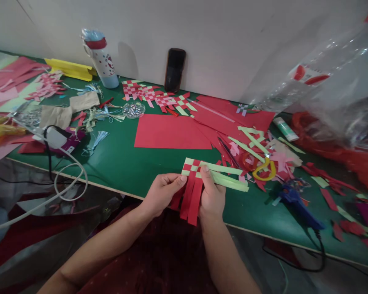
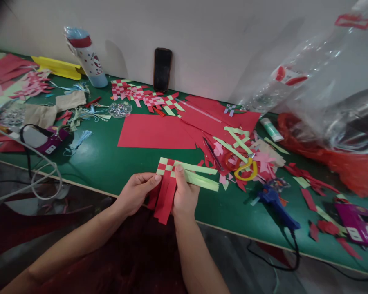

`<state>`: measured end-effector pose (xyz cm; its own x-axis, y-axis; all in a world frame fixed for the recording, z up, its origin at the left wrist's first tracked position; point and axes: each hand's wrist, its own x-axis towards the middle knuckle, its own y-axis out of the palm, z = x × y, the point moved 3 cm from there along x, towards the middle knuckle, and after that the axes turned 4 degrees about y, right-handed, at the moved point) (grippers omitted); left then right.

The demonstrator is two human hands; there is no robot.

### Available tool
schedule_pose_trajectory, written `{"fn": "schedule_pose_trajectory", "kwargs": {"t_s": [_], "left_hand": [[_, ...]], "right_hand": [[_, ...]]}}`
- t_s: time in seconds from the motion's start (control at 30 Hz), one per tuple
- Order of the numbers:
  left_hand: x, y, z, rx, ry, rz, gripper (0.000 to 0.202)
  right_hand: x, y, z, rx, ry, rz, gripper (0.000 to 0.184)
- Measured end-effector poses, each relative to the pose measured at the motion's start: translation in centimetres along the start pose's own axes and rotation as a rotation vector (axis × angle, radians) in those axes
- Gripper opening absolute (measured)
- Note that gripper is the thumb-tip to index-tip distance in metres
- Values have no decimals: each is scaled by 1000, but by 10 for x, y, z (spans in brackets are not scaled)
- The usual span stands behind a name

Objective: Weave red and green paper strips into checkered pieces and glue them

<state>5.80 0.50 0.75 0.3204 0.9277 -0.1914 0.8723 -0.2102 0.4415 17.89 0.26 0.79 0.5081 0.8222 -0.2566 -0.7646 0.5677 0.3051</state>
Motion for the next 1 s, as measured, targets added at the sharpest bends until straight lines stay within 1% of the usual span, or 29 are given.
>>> {"fn": "schedule_pose_trajectory", "kwargs": {"t_s": [0.2, 0.3, 0.4, 0.5, 0.67, 0.77, 0.87, 0.93, 1.0], "left_hand": [[-1, 1, -3, -9, -1, 30, 36], [4, -3, -9, -20, 29, 41, 36], [13, -8, -17, 1, 83, 9, 36], [20, -13, -22, 60, 107, -44, 30], [21, -14, -23, 91, 109, -73, 29], [19, -14, -21, 109, 102, -74, 31], [19, -16, -23, 144, 68, -25, 31], [21, -18, -26, 194, 28, 52, 30], [23, -18, -31, 264, -16, 157, 29]], "right_hand": [[1, -1, -2, -12, -2, 16, 32], [-1, 2, -3, 3, 12, 46, 33], [-6, 7, -3, 2, 38, 105, 32], [-9, 9, -4, -2, 49, 143, 31], [-1, 3, -5, 38, 16, 104, 28], [4, -1, -2, 38, -16, 102, 31], [4, -3, 3, 1, -38, 133, 33], [2, -4, 6, -36, -47, 169, 35], [0, -5, 8, -78, -60, 206, 35]]}}
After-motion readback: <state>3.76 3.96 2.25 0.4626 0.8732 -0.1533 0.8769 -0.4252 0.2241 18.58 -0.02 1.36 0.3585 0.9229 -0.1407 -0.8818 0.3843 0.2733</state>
